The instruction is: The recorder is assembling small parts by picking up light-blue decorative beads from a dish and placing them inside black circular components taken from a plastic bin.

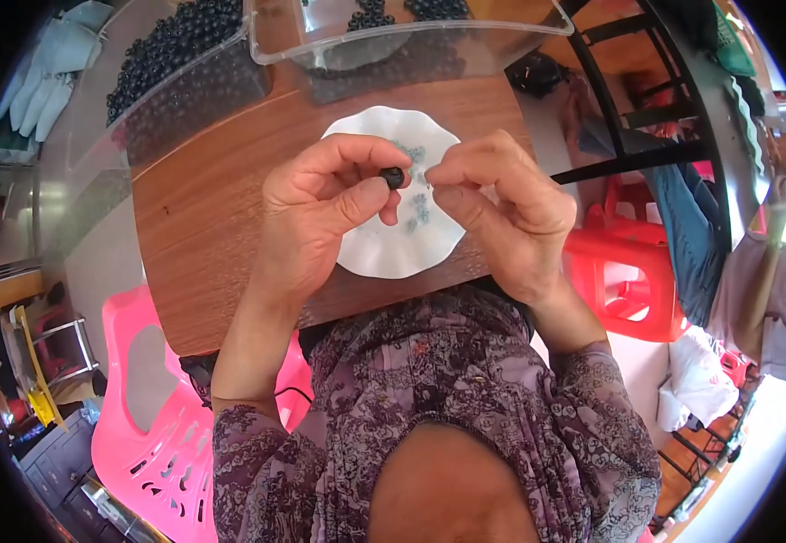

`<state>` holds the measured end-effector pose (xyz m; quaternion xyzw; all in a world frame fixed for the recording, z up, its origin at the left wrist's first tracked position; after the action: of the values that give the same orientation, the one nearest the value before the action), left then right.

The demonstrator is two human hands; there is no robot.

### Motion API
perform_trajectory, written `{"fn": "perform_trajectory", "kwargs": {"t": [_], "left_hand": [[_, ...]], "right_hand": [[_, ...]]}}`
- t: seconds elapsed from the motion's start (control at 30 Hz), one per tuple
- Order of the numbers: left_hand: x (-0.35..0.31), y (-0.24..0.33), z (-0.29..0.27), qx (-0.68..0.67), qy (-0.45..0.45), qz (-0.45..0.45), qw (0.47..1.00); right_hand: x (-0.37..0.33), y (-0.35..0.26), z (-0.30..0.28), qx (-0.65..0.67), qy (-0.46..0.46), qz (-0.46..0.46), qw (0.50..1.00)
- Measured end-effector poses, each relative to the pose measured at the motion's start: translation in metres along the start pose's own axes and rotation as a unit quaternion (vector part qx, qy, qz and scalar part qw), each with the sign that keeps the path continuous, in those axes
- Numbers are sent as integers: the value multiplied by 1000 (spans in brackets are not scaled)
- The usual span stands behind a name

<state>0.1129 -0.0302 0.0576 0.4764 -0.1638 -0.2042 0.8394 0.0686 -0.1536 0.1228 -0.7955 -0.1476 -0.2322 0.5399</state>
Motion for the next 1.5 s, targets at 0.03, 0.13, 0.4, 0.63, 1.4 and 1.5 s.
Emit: {"fn": "perform_trajectory", "kwargs": {"t": [0.03,0.13,0.4,0.63,1.4,1.5], "left_hand": [[-2,-2,0,3,8,-2,1000],[-5,-5,-1,11,25,1,1000],[-13,-15,-2,17,38,-5,999],[-17,5,1,316,81,82,942],[-14,10,23,551,24,223,804],[-16,10,27,559,14,226,798]], "right_hand": [[-1,1,2,-1,-2,3,1000],[-4,1,3,24,7,8,1000],[-13,22,10,47,-9,85,995],[-31,57,23,107,-13,218,970],[-48,93,40,150,-27,288,945],[-50,97,42,146,-37,298,943]]}}
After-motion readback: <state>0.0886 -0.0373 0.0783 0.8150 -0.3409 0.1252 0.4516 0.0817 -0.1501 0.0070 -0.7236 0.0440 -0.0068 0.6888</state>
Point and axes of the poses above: each hand's wrist, its own x-axis towards the middle knuckle, its own z-axis out of the palm, y = z × x, the point moved 10 cm from there along x, towards the middle knuckle, and after that the axes turned 2 degrees about y, right-handed, at the moved point
